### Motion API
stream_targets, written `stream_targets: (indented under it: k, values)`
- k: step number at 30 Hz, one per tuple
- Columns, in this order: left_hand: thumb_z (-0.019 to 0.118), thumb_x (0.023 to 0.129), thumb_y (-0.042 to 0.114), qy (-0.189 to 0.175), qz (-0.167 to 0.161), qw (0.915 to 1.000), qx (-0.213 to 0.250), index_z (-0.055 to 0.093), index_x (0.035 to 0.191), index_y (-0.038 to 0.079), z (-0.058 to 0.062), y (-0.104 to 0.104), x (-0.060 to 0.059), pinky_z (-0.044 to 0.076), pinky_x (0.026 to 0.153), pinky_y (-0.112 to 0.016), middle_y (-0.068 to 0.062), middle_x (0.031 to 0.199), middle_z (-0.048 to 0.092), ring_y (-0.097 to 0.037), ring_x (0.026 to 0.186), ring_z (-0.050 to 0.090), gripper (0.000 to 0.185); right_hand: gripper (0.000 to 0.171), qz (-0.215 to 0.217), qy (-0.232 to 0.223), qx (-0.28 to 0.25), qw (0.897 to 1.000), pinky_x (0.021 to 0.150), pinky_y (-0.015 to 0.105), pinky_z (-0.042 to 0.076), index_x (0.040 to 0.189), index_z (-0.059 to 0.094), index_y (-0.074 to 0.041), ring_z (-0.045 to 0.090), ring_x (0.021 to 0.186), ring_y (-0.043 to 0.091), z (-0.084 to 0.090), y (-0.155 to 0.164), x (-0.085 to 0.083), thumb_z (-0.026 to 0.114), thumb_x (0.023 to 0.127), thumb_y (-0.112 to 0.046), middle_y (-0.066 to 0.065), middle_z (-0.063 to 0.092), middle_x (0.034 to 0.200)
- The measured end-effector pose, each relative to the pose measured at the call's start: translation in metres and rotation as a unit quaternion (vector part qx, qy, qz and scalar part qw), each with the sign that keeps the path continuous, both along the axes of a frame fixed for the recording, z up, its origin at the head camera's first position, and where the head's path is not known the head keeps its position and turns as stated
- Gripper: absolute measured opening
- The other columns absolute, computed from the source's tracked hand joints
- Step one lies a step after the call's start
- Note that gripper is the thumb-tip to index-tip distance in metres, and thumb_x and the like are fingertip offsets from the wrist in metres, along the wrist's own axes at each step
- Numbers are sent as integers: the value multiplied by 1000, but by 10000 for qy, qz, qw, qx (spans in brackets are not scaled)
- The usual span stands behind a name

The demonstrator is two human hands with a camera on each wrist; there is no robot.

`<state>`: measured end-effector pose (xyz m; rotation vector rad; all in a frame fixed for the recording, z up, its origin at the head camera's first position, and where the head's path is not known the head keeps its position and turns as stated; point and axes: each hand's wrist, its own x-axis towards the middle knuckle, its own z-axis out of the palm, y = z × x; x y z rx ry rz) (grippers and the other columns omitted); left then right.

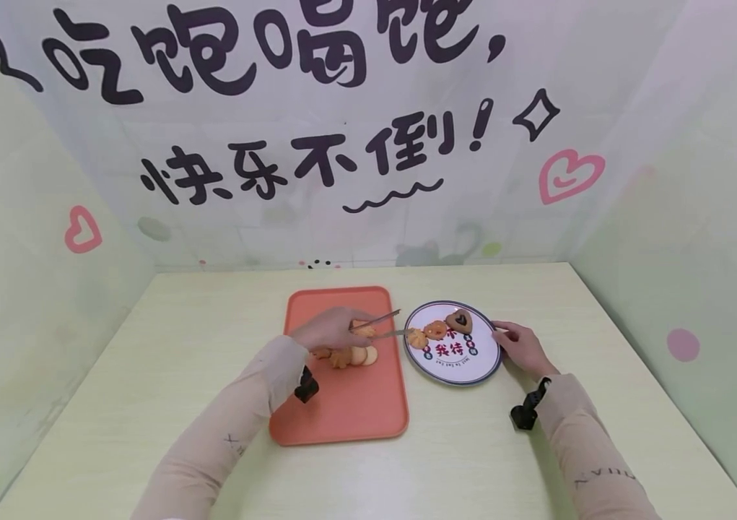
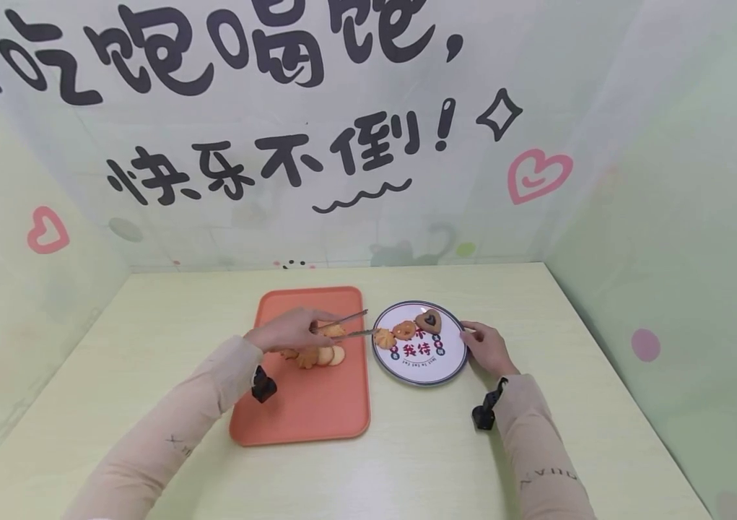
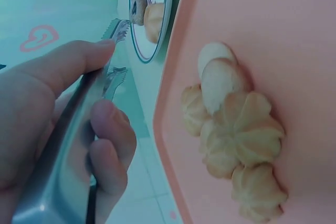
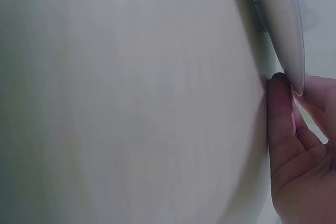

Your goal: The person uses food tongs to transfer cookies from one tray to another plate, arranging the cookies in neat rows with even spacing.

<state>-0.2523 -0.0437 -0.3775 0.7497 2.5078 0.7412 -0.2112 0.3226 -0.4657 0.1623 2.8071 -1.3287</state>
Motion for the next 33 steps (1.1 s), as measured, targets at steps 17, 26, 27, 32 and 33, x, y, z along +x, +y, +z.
stream_targets:
  k: [17,26,27,32,33]
  values:
    - [64,82,29,-244,501,9959,717,47,129,28,11,-53,2,31,37,-26,-3,48,41,-14,37,34,50,39,-15,-135,125,9998,58,24,43,125,46,5,50,71,19,7,-3,-1,48,91,-14,17,56,89]
    - [64,81,33,-192,455,9950,873,47,129,26,9,-65,4,30,36,-26,-3,45,41,-15,35,33,52,39,-41,-247,-68,9997,58,23,45,125,46,6,53,69,17,9,-4,4,49,90,-12,16,56,87]
    - [64,81,33,-213,485,9945,905,47,129,25,8,-66,5,30,36,-26,-3,45,41,-15,35,33,52,39,-45,-275,-119,9995,58,23,46,125,46,6,53,69,17,9,-5,4,50,90,-12,16,55,87]
    - [64,81,31,-278,666,9929,950,48,129,23,4,-71,10,31,38,-27,-4,49,41,-15,38,34,51,39,-51,-397,-344,9986,58,24,48,125,45,6,54,67,15,8,-7,6,50,90,-10,17,56,87]
    - [64,82,30,-275,705,9929,915,48,129,24,4,-72,11,31,39,-27,-4,50,42,-15,38,34,50,39,-58,-413,-378,9984,58,25,48,125,44,6,55,67,15,8,-7,6,50,90,-10,17,56,87]
